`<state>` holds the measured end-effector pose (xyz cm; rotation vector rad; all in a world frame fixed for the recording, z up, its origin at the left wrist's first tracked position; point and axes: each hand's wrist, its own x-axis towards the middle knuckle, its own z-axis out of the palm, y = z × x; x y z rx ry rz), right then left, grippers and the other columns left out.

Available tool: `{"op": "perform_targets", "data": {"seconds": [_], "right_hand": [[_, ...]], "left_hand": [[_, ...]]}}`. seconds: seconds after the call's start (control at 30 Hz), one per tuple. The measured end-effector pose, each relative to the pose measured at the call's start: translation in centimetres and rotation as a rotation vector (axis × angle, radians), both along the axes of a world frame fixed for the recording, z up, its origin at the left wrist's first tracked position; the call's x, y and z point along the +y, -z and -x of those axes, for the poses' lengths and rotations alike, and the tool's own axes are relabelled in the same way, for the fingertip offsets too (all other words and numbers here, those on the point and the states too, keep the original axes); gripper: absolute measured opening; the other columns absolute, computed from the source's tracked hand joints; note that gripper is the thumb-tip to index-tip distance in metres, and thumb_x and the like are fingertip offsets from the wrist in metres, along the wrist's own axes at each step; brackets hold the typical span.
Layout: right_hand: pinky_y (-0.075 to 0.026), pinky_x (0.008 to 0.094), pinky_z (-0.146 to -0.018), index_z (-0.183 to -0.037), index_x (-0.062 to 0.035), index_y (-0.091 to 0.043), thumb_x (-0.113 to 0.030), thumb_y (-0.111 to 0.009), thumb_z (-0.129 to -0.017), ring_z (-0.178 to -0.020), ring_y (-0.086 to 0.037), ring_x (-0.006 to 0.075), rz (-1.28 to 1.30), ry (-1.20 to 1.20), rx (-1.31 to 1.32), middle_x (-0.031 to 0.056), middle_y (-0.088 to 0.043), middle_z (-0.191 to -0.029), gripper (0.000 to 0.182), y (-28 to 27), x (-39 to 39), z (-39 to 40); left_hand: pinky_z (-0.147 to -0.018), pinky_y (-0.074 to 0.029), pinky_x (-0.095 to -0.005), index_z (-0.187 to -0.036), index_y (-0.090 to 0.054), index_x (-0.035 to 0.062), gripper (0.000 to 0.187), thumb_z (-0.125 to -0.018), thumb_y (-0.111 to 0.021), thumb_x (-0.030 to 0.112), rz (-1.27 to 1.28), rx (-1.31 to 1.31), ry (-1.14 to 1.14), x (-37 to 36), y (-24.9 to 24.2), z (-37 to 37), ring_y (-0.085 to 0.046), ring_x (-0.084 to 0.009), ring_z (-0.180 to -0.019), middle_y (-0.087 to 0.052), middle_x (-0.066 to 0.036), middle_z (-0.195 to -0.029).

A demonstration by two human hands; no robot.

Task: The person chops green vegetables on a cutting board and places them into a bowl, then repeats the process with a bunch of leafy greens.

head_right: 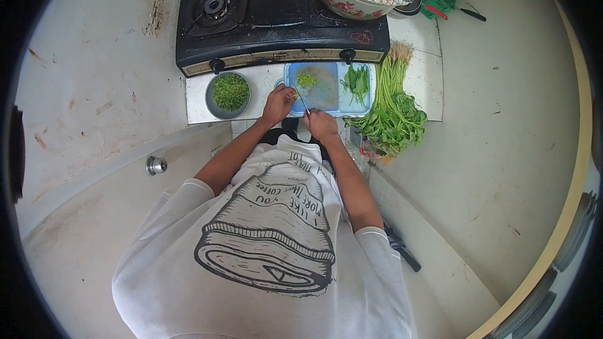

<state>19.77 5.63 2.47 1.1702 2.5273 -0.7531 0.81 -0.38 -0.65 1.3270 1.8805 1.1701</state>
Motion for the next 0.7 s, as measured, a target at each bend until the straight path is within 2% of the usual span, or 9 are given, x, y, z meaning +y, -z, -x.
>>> {"op": "perform_targets", "data": {"seconds": [0.07,0.17,0.27,0.63,0.7], "right_hand": [[-0.058,0.0561,-0.078,-0.105,0.0005,-0.069,-0.045,-0.048,-0.106,-0.083,-0.073,0.0485,-0.003,-0.006,-0.014,0.0284,-0.073,-0.085,0.050,-0.2,0.1,-0.6],[-0.058,0.0564,-0.078,-0.108,-0.0004,-0.068,-0.045,-0.049,-0.106,-0.083,-0.073,0.0486,0.005,-0.011,-0.021,0.0284,-0.073,-0.085,0.049,-0.3,0.2,-0.9],[-0.058,0.0568,-0.078,-0.109,-0.0005,-0.067,-0.045,-0.048,-0.106,-0.083,-0.073,0.0486,0.022,-0.023,-0.022,0.0287,-0.073,-0.085,0.049,-0.7,0.4,-0.7],[-0.057,0.0576,-0.080,-0.107,0.0006,-0.068,-0.044,-0.048,-0.107,-0.085,-0.072,0.0493,0.018,-0.010,0.022,0.0294,-0.073,-0.086,0.049,-0.4,0.1,0.8],[-0.058,0.0556,-0.080,-0.102,0.0007,-0.069,-0.042,-0.049,-0.107,-0.085,-0.074,0.0462,0.003,-0.004,0.035,0.0278,-0.074,-0.087,0.047,0.0,0.5,1.8]], "left_hand": [[-0.075,-0.056,-0.0404,-0.099,-0.072,-0.0004,0.013,-0.087,-0.074,0.002,-0.001,0.024,0.007,-0.1,0.1,0.1,-0.067,-0.0313,-0.078,-0.063,-0.015,-0.088],[-0.081,-0.056,-0.0442,-0.099,-0.071,0.0011,0.014,-0.085,-0.072,0.000,0.078,-0.002,0.029,-0.1,-0.4,0.2,-0.067,-0.0367,-0.087,-0.062,-0.017,-0.091],[-0.075,-0.056,-0.0414,-0.100,-0.073,0.0009,0.012,-0.087,-0.073,0.002,0.000,0.042,0.013,-0.1,-0.1,0.1,-0.067,-0.0320,-0.079,-0.063,-0.015,-0.087],[-0.078,-0.056,-0.0415,-0.099,-0.073,0.0011,0.014,-0.086,-0.073,0.001,0.003,0.026,0.005,-0.1,-0.1,-0.1,-0.069,-0.0325,-0.082,-0.064,-0.016,-0.090],[-0.078,-0.057,-0.0414,-0.100,-0.073,0.0012,0.014,-0.086,-0.073,0.001,0.004,0.027,0.003,-0.1,0.0,0.0,-0.069,-0.0327,-0.083,-0.065,-0.016,-0.091]]}}
